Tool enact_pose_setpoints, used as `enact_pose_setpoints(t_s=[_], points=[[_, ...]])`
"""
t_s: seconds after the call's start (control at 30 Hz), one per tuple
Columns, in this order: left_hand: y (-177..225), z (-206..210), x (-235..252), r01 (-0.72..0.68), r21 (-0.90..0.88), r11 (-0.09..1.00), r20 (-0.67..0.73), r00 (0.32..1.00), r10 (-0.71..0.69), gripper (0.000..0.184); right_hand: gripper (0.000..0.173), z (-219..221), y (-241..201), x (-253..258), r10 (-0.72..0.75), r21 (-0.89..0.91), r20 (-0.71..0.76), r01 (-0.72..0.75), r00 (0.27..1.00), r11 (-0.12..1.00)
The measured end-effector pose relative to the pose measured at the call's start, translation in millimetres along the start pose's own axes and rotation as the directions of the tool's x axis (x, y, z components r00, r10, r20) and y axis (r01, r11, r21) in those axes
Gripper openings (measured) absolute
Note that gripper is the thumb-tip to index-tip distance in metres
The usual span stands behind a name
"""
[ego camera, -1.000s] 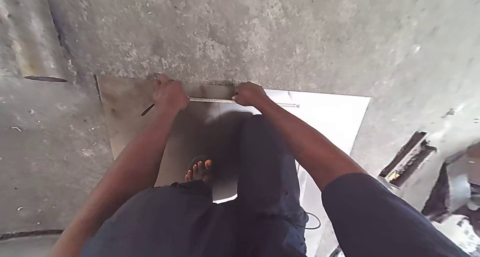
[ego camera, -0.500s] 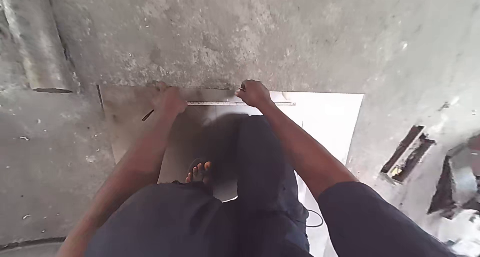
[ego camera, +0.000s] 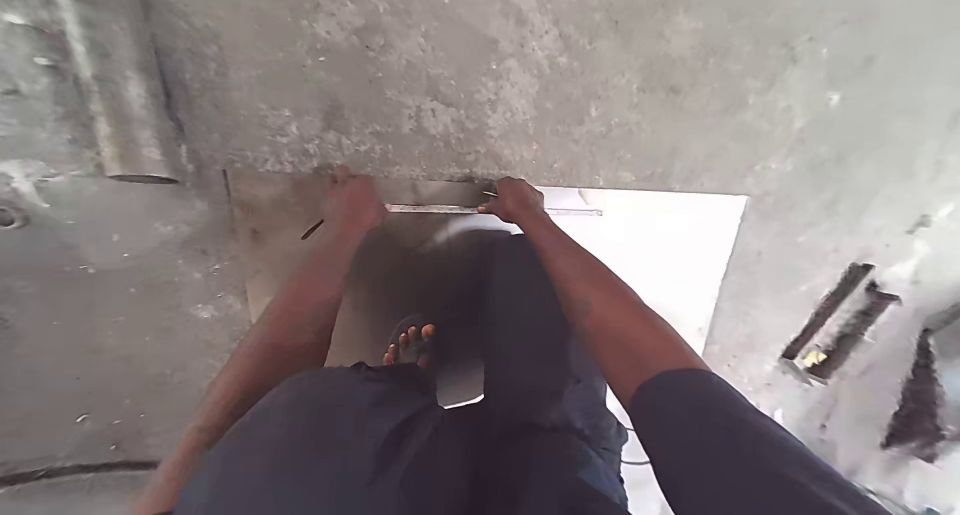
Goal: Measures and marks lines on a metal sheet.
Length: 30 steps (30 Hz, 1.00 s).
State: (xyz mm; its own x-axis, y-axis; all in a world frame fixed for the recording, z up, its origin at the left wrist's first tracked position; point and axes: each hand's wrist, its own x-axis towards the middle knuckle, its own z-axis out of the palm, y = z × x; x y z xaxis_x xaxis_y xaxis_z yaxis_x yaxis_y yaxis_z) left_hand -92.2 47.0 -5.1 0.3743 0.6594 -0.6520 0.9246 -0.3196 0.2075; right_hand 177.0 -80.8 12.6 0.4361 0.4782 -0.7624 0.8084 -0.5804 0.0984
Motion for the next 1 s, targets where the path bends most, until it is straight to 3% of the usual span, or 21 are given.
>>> enact_pose_setpoints(t_s=[0.17,0.3,0.37,0.67,1.0], points=[[-78,-14,-3,-0.029,0.016,0.999,-0.063,0.998,0.03,0.043,0.058,4,-2,4,-0.017,0.018,0.0,0.017,1.0,1.0],[-176,-42,-13,0.073,0.055,0.996,-0.16,0.985,-0.064,0.041,0.058,4,0,8,-0.024,-0.008,0.007,0.024,1.0,1.0],[-205,-50,-16,0.094,0.068,0.993,-0.15,0.985,-0.083,0.043,0.058,3,-2,7,-0.023,-0.015,0.016,0.023,1.0,1.0],[-187,-61,-22,0.252,0.161,0.954,-0.077,0.967,-0.242,0.05,0.055,1,-3,6,-0.01,0.003,0.025,0.01,1.0,1.0],[-191,-63,-29,0.378,0.051,0.925,-0.102,0.923,-0.371,0.049,0.056,0,-3,9,-0.025,-0.028,0.038,0.026,0.999,0.999]])
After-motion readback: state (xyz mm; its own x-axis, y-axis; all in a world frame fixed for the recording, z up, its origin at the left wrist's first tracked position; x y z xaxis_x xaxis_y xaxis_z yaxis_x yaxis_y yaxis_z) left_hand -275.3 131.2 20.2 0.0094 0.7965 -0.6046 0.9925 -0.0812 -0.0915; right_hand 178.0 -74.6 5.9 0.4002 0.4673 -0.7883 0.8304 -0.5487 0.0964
